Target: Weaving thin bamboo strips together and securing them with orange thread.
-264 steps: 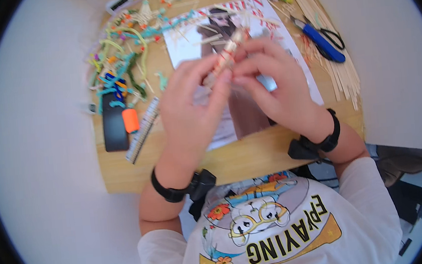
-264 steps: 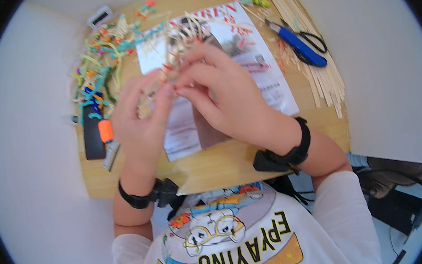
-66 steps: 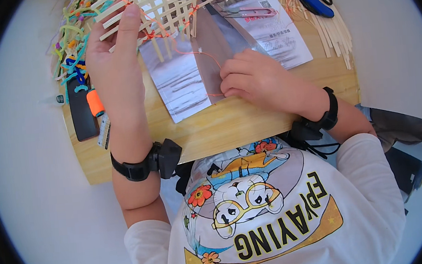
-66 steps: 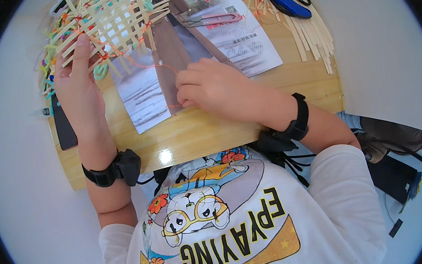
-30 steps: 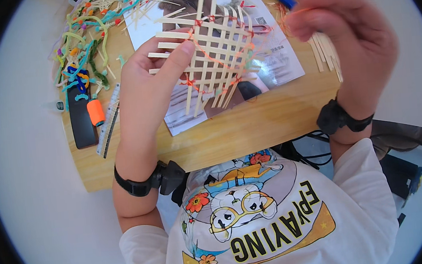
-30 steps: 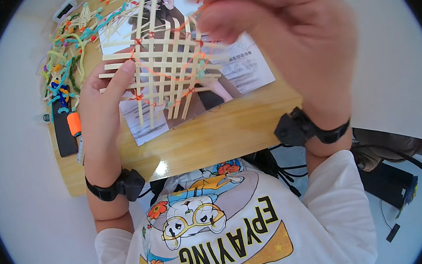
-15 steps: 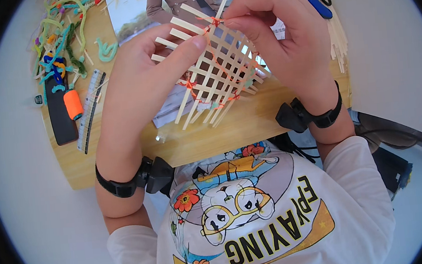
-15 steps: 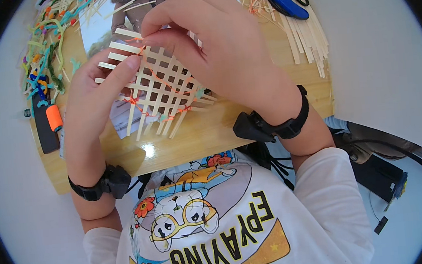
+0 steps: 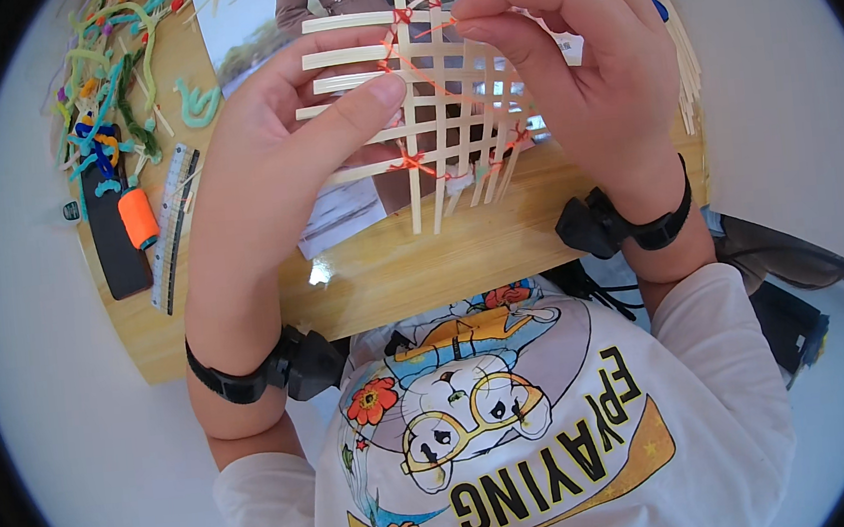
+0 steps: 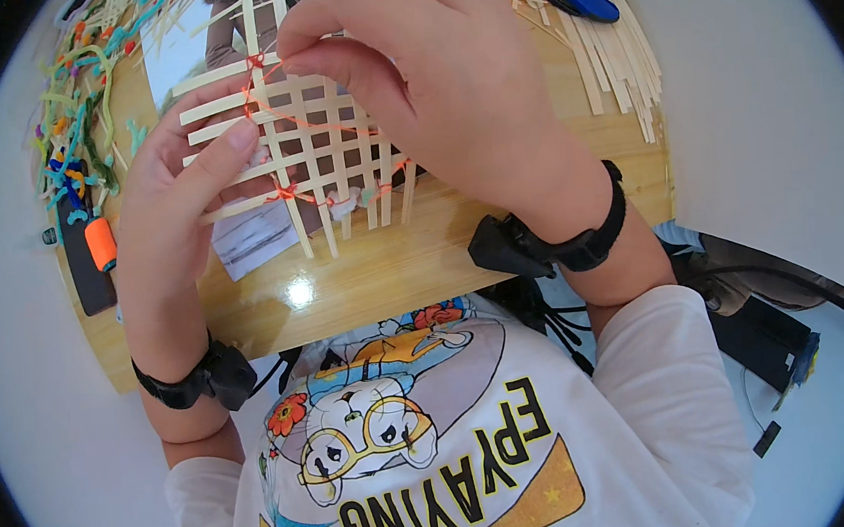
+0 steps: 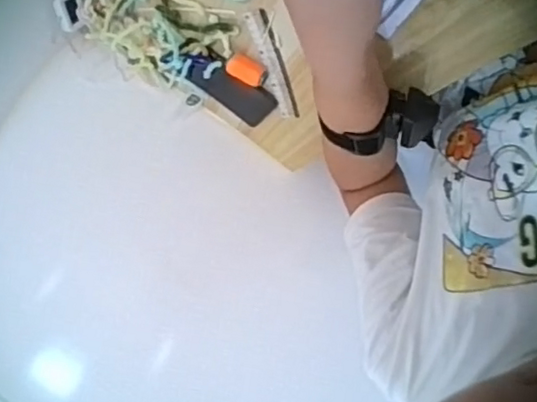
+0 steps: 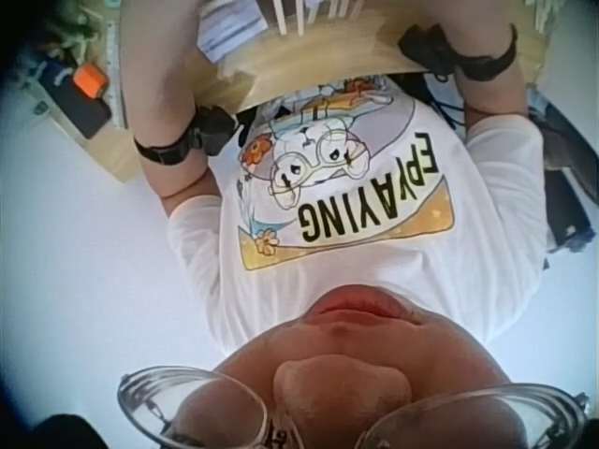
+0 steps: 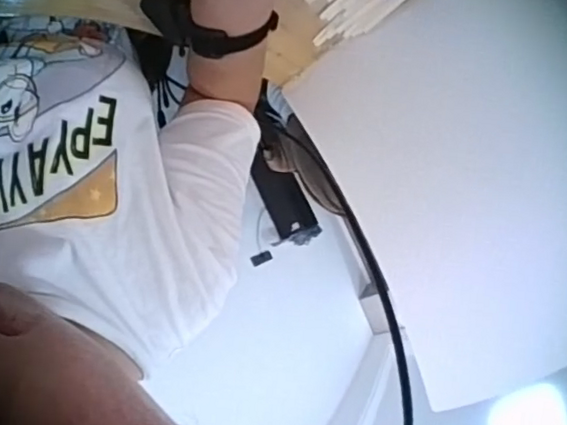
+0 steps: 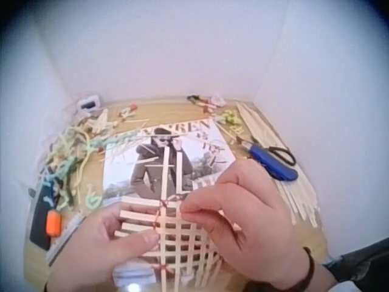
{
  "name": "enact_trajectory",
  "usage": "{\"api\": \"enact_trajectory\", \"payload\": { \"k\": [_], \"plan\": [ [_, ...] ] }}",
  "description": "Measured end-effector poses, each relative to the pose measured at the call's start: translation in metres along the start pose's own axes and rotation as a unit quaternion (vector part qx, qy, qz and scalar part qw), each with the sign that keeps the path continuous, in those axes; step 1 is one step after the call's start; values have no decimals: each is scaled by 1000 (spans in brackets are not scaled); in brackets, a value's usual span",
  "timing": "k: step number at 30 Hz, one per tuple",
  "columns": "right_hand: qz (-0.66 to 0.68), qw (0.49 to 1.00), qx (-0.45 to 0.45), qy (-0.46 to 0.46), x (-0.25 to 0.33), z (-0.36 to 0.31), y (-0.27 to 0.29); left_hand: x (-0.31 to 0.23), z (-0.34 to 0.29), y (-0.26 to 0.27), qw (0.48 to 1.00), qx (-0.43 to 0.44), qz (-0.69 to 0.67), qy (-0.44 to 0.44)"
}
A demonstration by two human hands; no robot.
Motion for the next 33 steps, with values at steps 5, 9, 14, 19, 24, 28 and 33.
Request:
{"api": "enact_trajectory", "payload": {
  "k": [5,9,14,19,24,28,33],
  "plan": [
    [-34,999,10,34,-3,-3,2,3,3,1,999,13,-50,6],
    [-61,996,18,61,-6,-5,4,-6,-3,-4,996,-40,-50,59],
    [-90,992,18,86,-6,-6,2,4,4,2,998,-31,-43,23],
    [-17,995,-4,97,-1,-4,-2,5,3,-4,998,-48,-22,-32],
    [82,995,22,-49,17,-8,-8,1,-4,-9,991,-81,-2,-105],
    [163,975,58,-138,19,-8,-9,-7,-9,-11,974,-132,22,-184],
    [188,963,83,-173,22,-5,-5,-3,-12,-14,963,-129,76,-226]
  ]
}}
Point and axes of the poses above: each hand's wrist, its own z-axis towards the middle knuckle, its own y-axis out of the back of the hand, x = y × z, the point moved 3 cm from there along z, towards the middle knuckle, and after that the axes turned 2 degrees about y, right-handed, at the moved point
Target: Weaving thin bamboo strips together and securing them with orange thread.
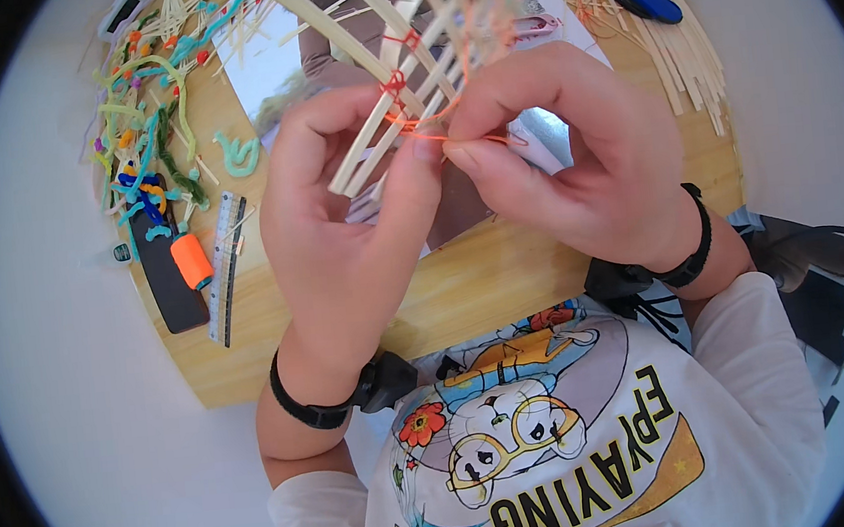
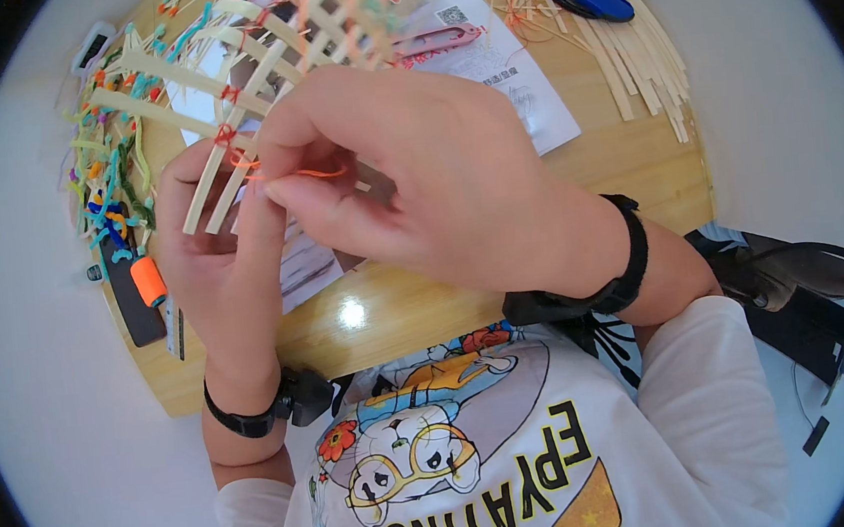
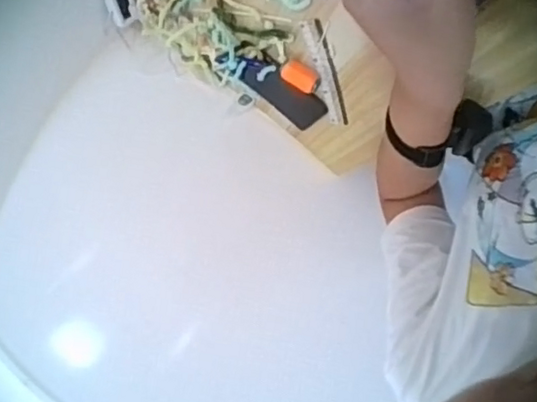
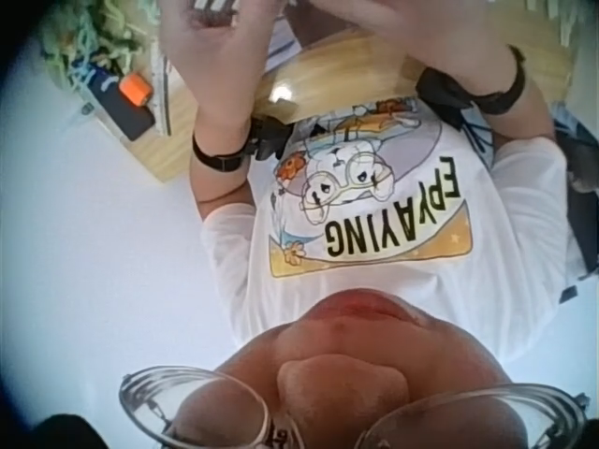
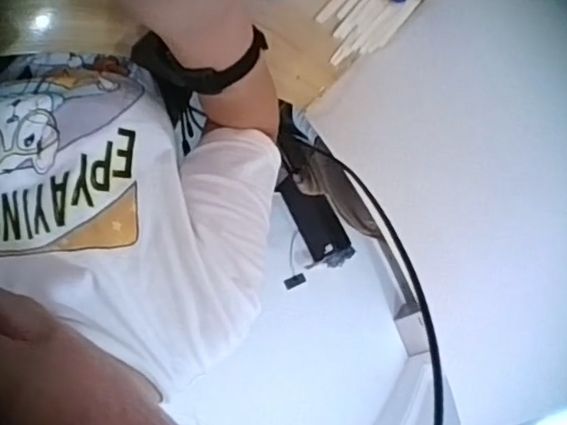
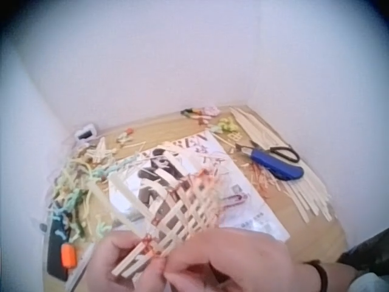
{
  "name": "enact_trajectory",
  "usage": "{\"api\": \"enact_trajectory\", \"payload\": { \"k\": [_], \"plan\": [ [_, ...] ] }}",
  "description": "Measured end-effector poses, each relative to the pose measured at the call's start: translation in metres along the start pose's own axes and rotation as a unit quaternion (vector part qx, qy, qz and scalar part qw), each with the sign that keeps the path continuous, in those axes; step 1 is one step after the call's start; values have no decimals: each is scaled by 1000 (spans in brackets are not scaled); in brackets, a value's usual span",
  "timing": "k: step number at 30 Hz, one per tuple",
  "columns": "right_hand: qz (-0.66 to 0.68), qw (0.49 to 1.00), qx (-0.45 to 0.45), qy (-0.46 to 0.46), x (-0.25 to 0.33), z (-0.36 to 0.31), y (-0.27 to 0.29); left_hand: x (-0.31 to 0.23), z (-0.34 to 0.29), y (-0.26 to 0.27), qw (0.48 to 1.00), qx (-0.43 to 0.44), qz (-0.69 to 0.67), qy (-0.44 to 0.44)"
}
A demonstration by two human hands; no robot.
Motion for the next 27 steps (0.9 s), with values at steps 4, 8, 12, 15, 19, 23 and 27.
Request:
{"api": "enact_trajectory", "payload": {
  "k": [4,8,12,15,19,23,27],
  "plan": [
    [-4,1000,-29,7,-8,-2,0,1,1,-4,998,31,-33,-30],
    [43,997,-53,-26,-12,-3,0,1,0,-5,997,51,-58,-1],
    [12,999,-46,-17,-12,-1,2,1,-1,-7,998,44,-51,17],
    [21,998,-46,-23,-12,-2,2,4,-1,-8,998,48,-48,-6],
    [21,998,-43,-37,-14,-3,2,3,-3,-8,998,54,-38,-22],
    [7,998,-40,-39,-14,-2,2,5,-2,-7,998,53,-44,-15],
    [3,998,-44,-44,-14,-1,3,4,-2,-8,997,61,-51,-24]
  ]
}}
Point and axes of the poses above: each hand's wrist, its own z-axis towards the middle knuckle, its own y-axis out of the back of the hand, x = y × z, the point moved 3 cm from there along z, towards the middle knuckle, and after that the axes turned 2 degrees about y, right-handed, at the moved point
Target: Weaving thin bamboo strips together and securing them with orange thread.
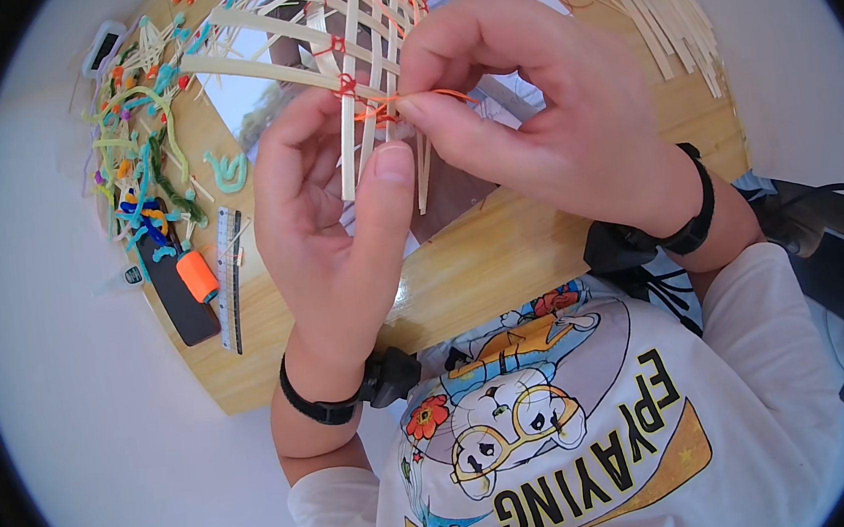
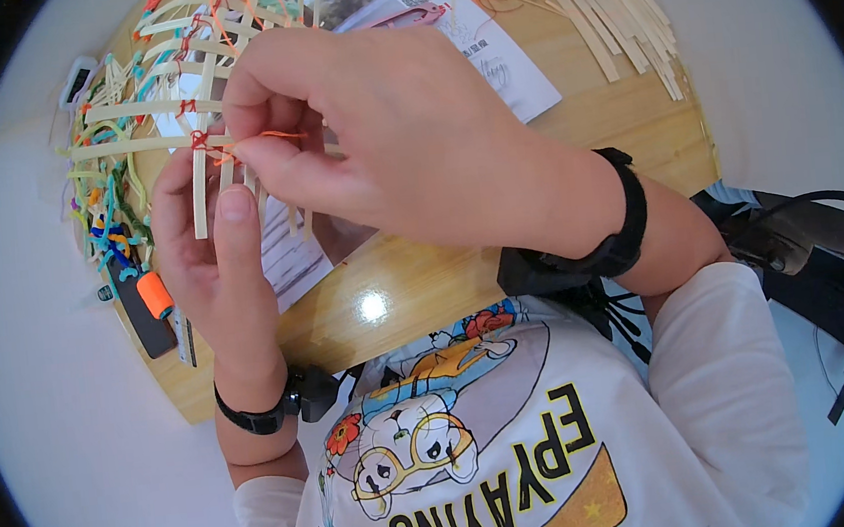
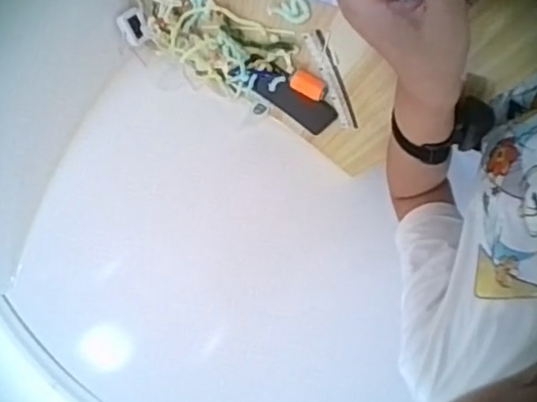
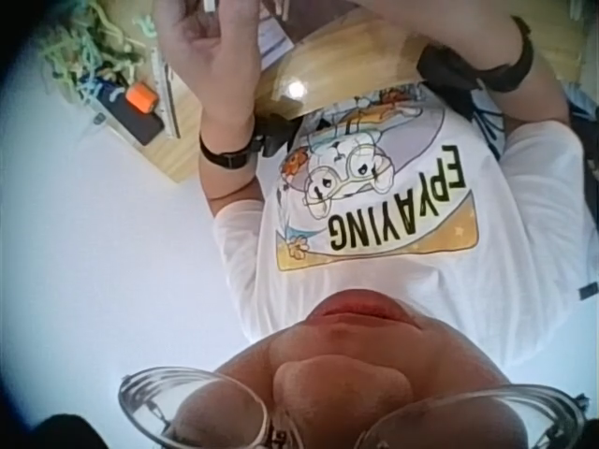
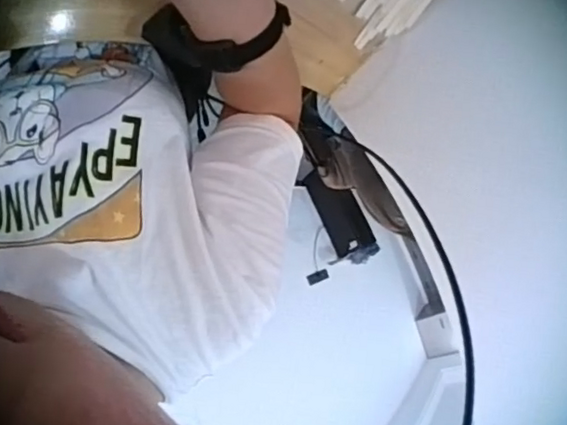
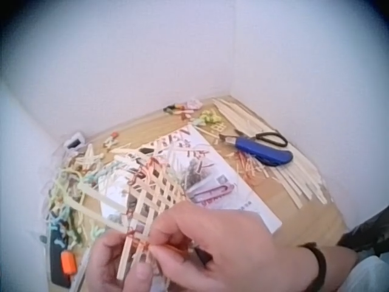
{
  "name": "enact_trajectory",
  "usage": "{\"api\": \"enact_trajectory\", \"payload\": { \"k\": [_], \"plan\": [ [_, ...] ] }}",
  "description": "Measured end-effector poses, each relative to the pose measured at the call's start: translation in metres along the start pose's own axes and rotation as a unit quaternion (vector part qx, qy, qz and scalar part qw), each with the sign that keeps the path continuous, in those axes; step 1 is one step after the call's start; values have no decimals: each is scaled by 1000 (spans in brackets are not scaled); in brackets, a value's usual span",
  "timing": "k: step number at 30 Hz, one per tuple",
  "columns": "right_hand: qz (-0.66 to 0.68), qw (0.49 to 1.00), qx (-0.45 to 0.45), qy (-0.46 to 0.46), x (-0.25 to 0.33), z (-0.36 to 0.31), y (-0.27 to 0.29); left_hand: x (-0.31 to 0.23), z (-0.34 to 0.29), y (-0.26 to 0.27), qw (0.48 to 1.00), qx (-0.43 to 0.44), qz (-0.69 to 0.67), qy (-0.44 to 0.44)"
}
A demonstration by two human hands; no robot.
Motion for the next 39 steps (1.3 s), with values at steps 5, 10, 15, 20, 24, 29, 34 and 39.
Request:
{"api": "enact_trajectory", "payload": {
  "k": [5,10,15,20,24,29,34,39],
  "plan": [
    [13,1000,16,-22,-1,0,0,-2,-1,-1,1000,3,19,-2],
    [4,1000,8,-2,0,-1,1,1,-4,1,1000,18,12,-21],
    [43,995,-80,45,-3,2,2,0,1,2,996,50,-26,-66],
    [134,987,-79,50,-8,1,-6,1,2,9,999,-19,-2,43],
    [88,994,28,-51,7,6,6,4,2,9,998,-36,53,10],
    [81,996,16,-43,6,4,8,5,3,7,998,-59,6,14],
    [87,995,14,-46,7,4,8,7,5,9,998,-37,-27,34],
    [88,994,20,-56,8,4,8,9,3,10,999,-9,-50,18]
  ]
}}
Point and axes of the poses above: each hand's wrist, its own z-axis towards the middle knuckle, its own y-axis out of the back of the hand, x = y × z, the point moved 3 cm from there along z, towards the middle knuckle, and after that the axes turned 2 degrees about y, right-handed, at the moved point
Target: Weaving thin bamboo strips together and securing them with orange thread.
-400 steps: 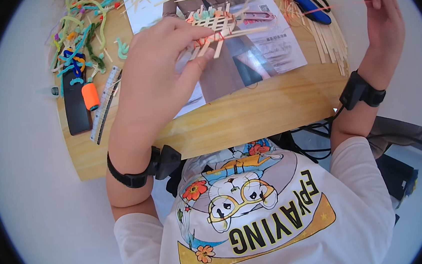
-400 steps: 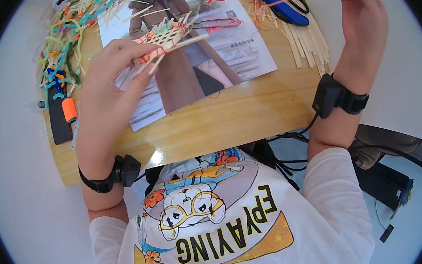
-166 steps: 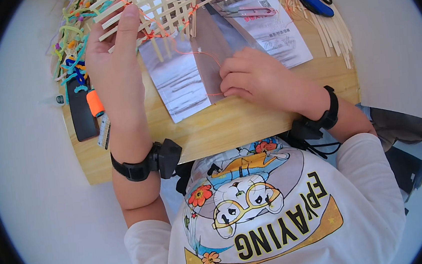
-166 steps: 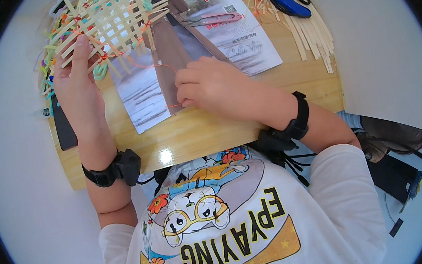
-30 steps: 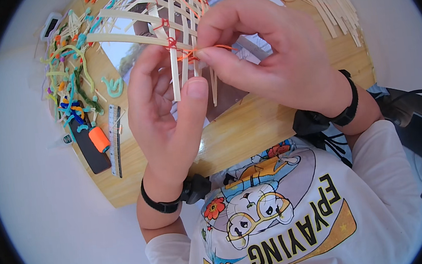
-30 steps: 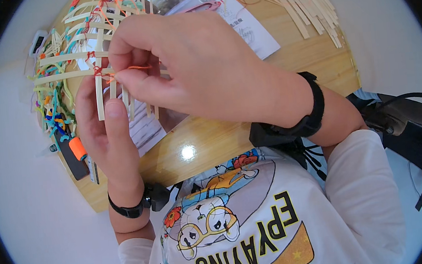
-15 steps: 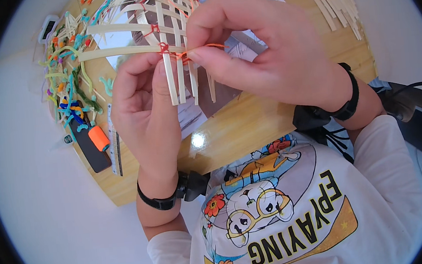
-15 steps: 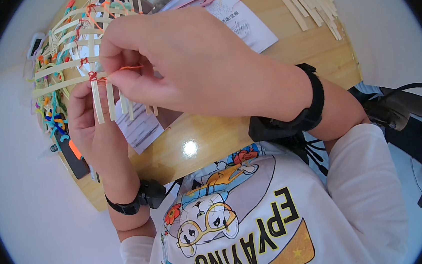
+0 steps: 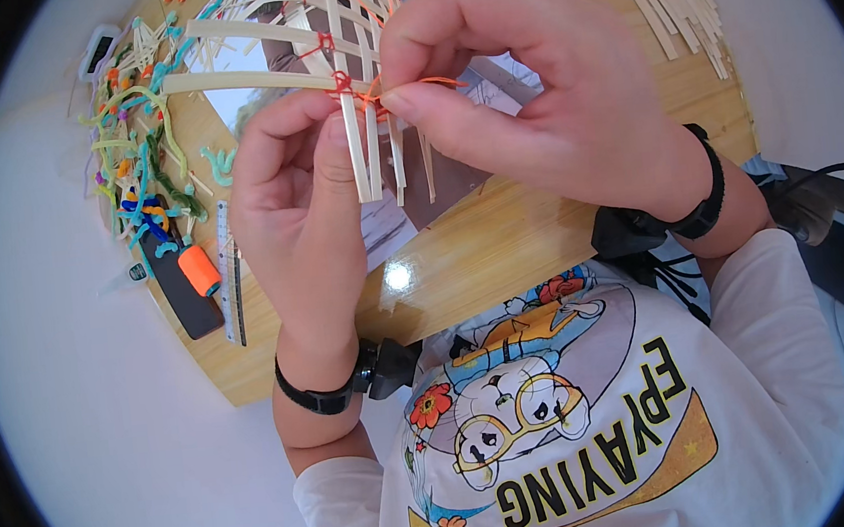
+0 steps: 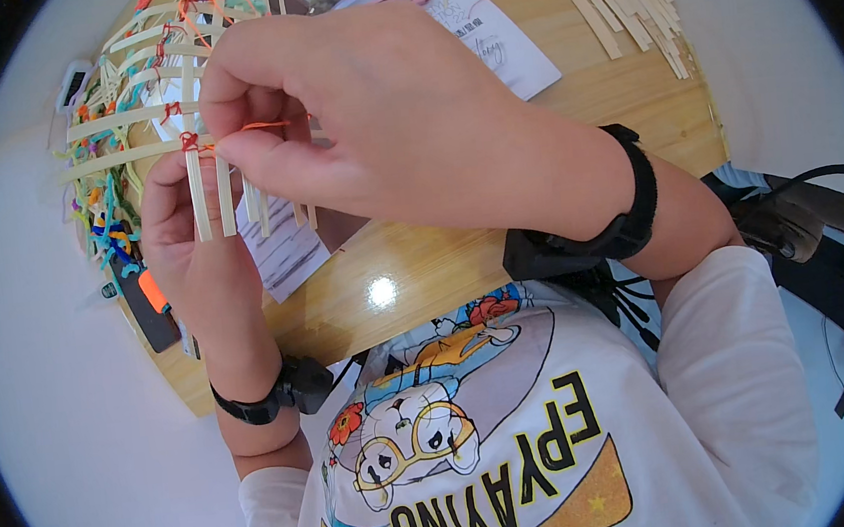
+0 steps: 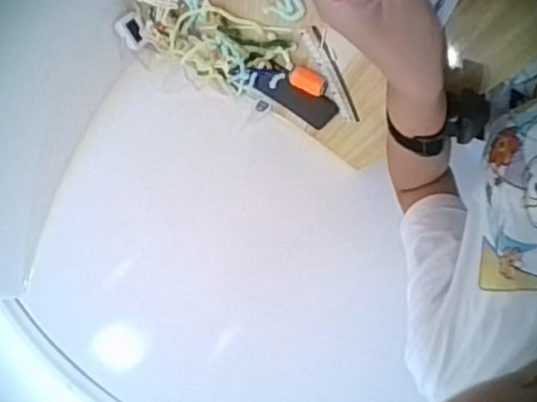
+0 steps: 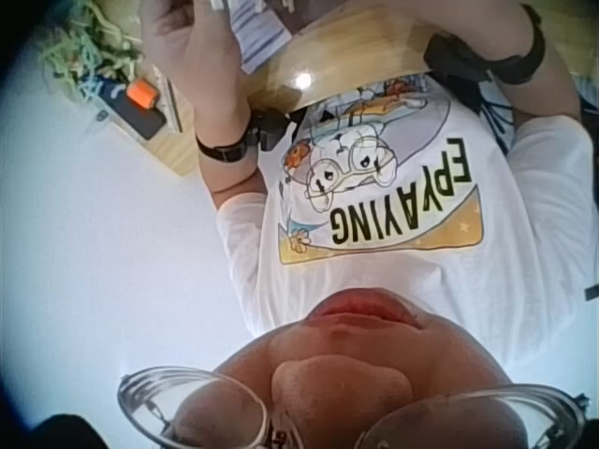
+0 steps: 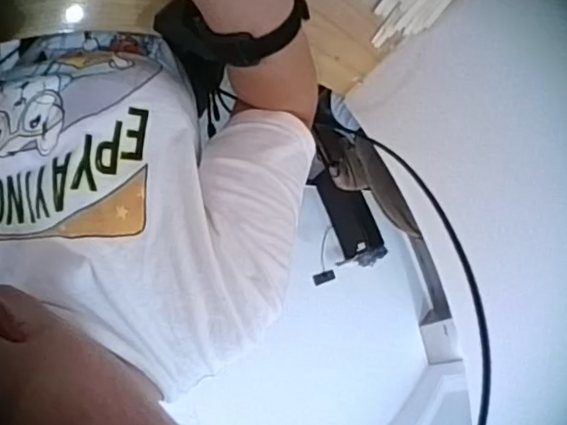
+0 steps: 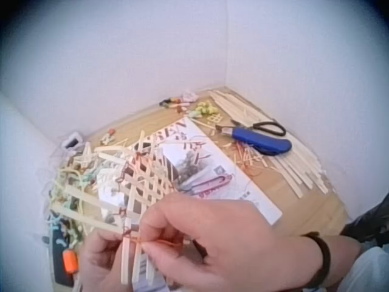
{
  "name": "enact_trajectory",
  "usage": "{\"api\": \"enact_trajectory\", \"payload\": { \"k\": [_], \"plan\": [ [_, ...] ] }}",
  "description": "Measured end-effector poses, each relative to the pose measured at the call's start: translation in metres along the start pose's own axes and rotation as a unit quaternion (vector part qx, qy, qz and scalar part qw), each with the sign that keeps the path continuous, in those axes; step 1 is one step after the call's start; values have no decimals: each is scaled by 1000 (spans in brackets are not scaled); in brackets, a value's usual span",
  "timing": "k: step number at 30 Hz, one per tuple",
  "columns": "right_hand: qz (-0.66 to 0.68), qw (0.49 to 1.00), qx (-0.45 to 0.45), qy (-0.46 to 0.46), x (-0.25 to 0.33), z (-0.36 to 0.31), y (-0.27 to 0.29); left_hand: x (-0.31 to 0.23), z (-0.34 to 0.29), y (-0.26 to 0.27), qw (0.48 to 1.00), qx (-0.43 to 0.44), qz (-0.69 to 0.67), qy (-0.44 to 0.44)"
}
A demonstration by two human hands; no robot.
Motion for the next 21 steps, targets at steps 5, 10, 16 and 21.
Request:
{"api": "enact_trajectory", "payload": {
  "k": [5,10,16,21],
  "plan": [
    [43,998,-12,-50,-3,-1,-3,-2,0,-2,1000,-3,6,-8],
    [31,994,-59,84,-6,-4,-2,-2,-1,0,999,12,29,-6],
    [132,989,-2,-61,-18,5,14,1,6,6,994,-25,-8,106],
    [144,981,31,-127,-14,7,15,15,16,14,949,-62,-258,168]
  ]
}}
Point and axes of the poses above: each hand's wrist, its own z-axis towards the middle knuckle, its own y-axis out of the back of the hand, x = y × z, the point moved 3 cm from there along z, towards the middle knuckle, and after that the axes turned 2 degrees about y, right-handed, at the moved point
